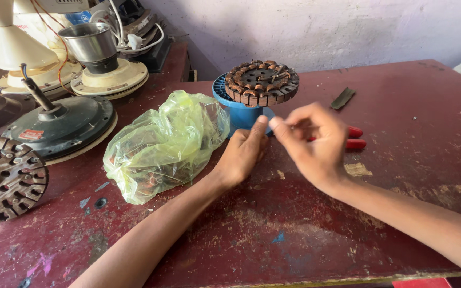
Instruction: The person manipulates a blue cylindrical motor component with copper windings, repeatedly adjusting small parts on its base with both hands. A pair of red pliers and a plastic bag of parts are visible on the table, but the person does not use the pliers during the clip.
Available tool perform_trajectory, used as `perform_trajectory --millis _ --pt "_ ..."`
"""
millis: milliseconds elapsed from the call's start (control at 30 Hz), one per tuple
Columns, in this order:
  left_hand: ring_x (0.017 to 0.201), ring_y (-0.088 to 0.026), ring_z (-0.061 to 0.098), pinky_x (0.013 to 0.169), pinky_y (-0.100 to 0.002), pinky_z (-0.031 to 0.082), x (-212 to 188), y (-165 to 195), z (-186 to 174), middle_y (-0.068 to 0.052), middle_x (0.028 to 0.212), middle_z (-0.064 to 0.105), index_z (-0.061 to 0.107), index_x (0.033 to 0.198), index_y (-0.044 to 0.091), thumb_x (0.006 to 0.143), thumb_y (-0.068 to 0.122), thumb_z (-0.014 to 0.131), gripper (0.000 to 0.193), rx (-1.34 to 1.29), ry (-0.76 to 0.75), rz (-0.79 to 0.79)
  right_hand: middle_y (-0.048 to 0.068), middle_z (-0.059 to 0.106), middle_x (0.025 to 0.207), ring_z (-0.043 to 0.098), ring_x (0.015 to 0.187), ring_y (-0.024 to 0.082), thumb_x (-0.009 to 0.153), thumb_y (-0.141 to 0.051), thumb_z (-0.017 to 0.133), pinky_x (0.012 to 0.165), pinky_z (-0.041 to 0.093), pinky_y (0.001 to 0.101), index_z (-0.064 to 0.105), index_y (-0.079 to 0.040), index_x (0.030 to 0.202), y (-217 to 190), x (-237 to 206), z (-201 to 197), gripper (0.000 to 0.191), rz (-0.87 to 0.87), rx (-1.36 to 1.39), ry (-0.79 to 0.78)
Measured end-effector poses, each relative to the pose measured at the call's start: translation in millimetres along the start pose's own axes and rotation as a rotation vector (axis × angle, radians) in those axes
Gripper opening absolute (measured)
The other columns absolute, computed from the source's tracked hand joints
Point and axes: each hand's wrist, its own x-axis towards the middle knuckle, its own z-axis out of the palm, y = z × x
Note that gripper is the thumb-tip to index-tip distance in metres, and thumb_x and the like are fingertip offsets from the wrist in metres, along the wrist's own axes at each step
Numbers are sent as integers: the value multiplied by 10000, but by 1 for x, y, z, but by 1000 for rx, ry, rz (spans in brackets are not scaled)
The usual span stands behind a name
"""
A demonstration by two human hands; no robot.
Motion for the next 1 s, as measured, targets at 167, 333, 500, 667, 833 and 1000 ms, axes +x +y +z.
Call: perform_trajectory --millis 167,333,500,667,833,1000 --pt "468 -127 499 462 -304 408 -9 12 5 -11 569 643 656 656 37 1029 444 496 575 326 -132 -107 60 573 856 510 705 82 1008 -342 690 548 436 262 624 16 1065 9 19 -2 368 457 165 -23" --pt "567 -89 624 568 -271 529 -12 12 9 -16 659 654 656 914 34 1089 405 424 471 352 -311 40 12 740 894 646 802 96 930 -407 579 701 520 232 700 -53 1133 -6 26 -4 425 802 402 -286" --pt "561 -117 494 561 -326 475 -11 10 9 -33 634 550 744 1011 27 1057 387 461 460 358 -382 -38 18 586 788 535 723 129 1004 -243 575 638 470 305 692 0 1117 -13 28 -8 292 795 550 -224" --pt "616 -79 524 603 -289 475 -11 13 3 20 645 561 642 788 58 1081 480 410 564 300 -443 40 -13 506 730 473 704 97 1064 -227 555 673 427 255 684 -7 1087 -10 30 -11 256 649 515 -173" --pt "496 -93 362 457 -312 316 -10 15 4 46 564 405 458 644 140 1055 583 397 608 297 -334 -202 -50 473 698 423 671 70 1035 -240 562 613 375 256 709 -38 1075 -12 30 -9 254 669 480 -154" --pt "467 -111 359 435 -342 285 -10 17 6 35 528 396 479 621 114 1018 546 509 587 225 -259 -227 -75 428 694 376 661 51 1036 -258 570 591 344 251 710 -53 1081 -16 33 -12 252 746 562 -157"
